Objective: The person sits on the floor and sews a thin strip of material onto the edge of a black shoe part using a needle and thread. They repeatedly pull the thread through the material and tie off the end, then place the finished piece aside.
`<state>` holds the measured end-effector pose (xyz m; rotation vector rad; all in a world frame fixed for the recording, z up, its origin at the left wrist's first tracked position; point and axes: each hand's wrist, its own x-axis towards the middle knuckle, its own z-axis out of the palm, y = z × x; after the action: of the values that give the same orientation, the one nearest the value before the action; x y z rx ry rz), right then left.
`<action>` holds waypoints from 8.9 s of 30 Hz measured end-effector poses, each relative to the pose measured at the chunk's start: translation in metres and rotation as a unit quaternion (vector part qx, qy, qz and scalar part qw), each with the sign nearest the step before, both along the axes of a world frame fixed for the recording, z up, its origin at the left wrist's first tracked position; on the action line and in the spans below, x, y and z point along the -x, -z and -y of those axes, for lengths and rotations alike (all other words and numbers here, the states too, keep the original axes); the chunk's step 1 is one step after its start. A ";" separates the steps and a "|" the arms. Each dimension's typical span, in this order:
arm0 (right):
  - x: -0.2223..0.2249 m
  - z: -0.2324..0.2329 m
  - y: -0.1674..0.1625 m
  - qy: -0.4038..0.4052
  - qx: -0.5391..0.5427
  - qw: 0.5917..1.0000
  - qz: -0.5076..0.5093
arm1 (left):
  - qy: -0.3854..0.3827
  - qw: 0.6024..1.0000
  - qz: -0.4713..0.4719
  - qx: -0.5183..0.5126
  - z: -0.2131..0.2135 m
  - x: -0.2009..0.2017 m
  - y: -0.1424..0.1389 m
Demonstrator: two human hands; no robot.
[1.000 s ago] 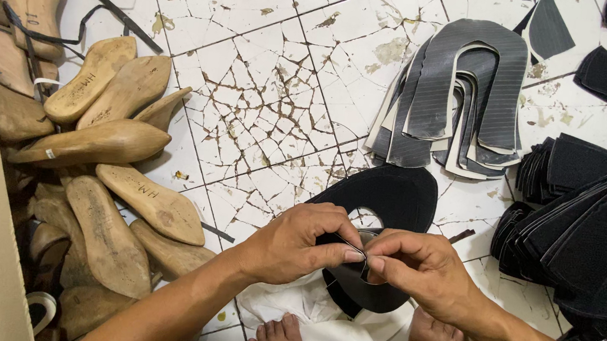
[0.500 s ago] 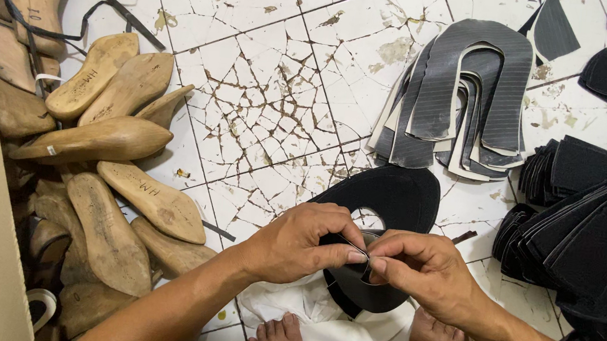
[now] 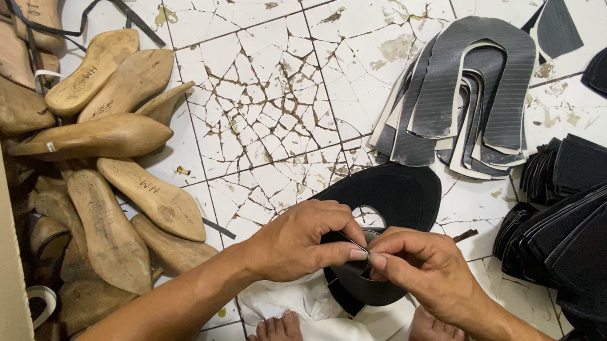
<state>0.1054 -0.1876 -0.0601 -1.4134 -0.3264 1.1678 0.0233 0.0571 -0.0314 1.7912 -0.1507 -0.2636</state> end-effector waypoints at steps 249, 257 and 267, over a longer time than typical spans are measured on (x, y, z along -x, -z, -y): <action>-0.055 -0.032 -0.132 -0.266 0.089 0.902 0.328 | -0.071 0.993 0.018 0.094 -0.007 0.021 -0.063; -0.047 -0.059 -0.118 -0.139 0.007 0.950 0.280 | -0.181 0.946 -0.071 0.261 -0.029 0.025 -0.033; -0.050 -0.055 -0.089 -0.038 -0.002 0.991 0.132 | -0.220 0.915 -0.088 0.327 -0.029 0.014 -0.005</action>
<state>0.1550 -0.1329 0.0286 -1.5658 -0.5718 1.0414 0.0097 0.0865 -0.0267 1.0836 0.2694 -0.0353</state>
